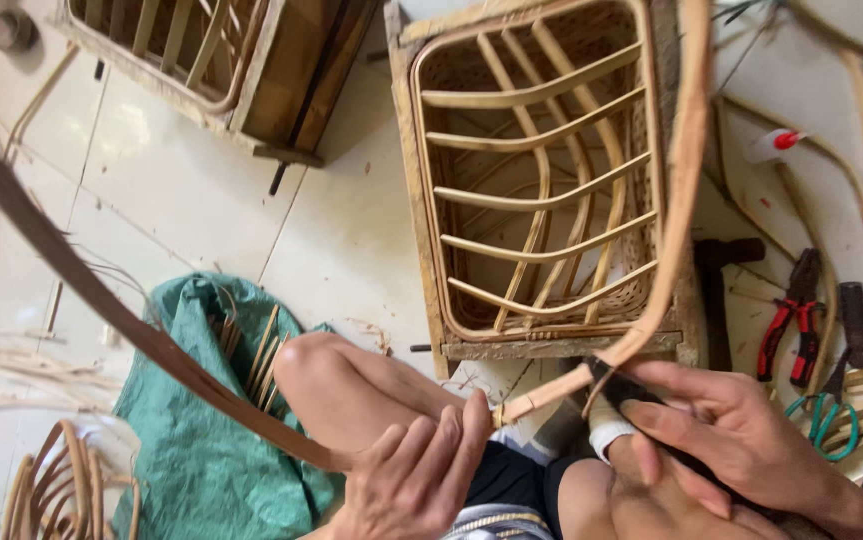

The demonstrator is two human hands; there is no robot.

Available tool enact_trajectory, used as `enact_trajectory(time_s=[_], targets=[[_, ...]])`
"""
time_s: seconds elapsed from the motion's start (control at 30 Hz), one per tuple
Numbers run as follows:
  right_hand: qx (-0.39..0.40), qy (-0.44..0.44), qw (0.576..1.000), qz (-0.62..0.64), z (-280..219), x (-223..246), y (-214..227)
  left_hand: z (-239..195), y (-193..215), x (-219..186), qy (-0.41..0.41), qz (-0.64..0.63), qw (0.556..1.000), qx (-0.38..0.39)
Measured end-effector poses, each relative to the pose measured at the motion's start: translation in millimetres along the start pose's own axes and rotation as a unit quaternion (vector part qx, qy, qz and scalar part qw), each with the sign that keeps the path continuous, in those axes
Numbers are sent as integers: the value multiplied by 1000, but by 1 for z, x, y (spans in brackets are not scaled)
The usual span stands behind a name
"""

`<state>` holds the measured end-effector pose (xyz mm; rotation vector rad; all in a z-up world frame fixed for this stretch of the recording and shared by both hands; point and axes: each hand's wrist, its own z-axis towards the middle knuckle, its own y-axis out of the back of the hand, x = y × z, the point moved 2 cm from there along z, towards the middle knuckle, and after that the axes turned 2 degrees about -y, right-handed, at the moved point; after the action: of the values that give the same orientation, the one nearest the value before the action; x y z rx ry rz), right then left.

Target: The person sits on the floor and assembles a rectangular bamboo basket. They apply glue to the frame, fit curved bamboo strips into place, and use a hammer to secure the joints. The person also cuts and trims bamboo pieces with a knife to fit the basket structure.

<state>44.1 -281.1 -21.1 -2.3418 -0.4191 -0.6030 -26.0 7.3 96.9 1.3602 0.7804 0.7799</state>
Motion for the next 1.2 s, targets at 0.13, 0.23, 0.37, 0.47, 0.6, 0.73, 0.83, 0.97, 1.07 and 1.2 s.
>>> enact_trajectory(time_s=[0.13, 0.23, 0.37, 0.47, 0.6, 0.73, 0.83, 0.97, 1.07, 1.2], targets=[[-17, -11, 998, -66, 2, 0, 1, 11, -36, 14, 37, -96, 994, -28], [-150, 194, 932, -267, -11, -4, 35, 12, -58, 25, 69, -126, 990, 3], [-369, 16, 811, -454, -16, -20, 103, 2, -73, 25, 75, -135, 988, -31], [-417, -58, 671, -611, -21, -18, 107, 0, -78, 20, 76, -136, 987, -35], [-382, 289, 662, -577, -35, 15, 40, 9, -78, 17, 50, -137, 988, -42], [-236, 390, 664, -593, -6, 39, 1, 19, -69, 5, 17, -127, 991, -25], [-158, 373, 760, -508, 14, 38, 10, 11, -65, 5, 21, -99, 995, -13], [-74, 388, 917, 57, 13, 33, 50, -24, -77, 5, 89, -150, 984, -35], [-122, 397, 910, 11, 8, 30, 64, -70, -98, 20, 177, -157, 970, -52], [-248, 338, 766, -487, 22, 0, 37, -151, -105, 62, 333, -52, 940, -52]])
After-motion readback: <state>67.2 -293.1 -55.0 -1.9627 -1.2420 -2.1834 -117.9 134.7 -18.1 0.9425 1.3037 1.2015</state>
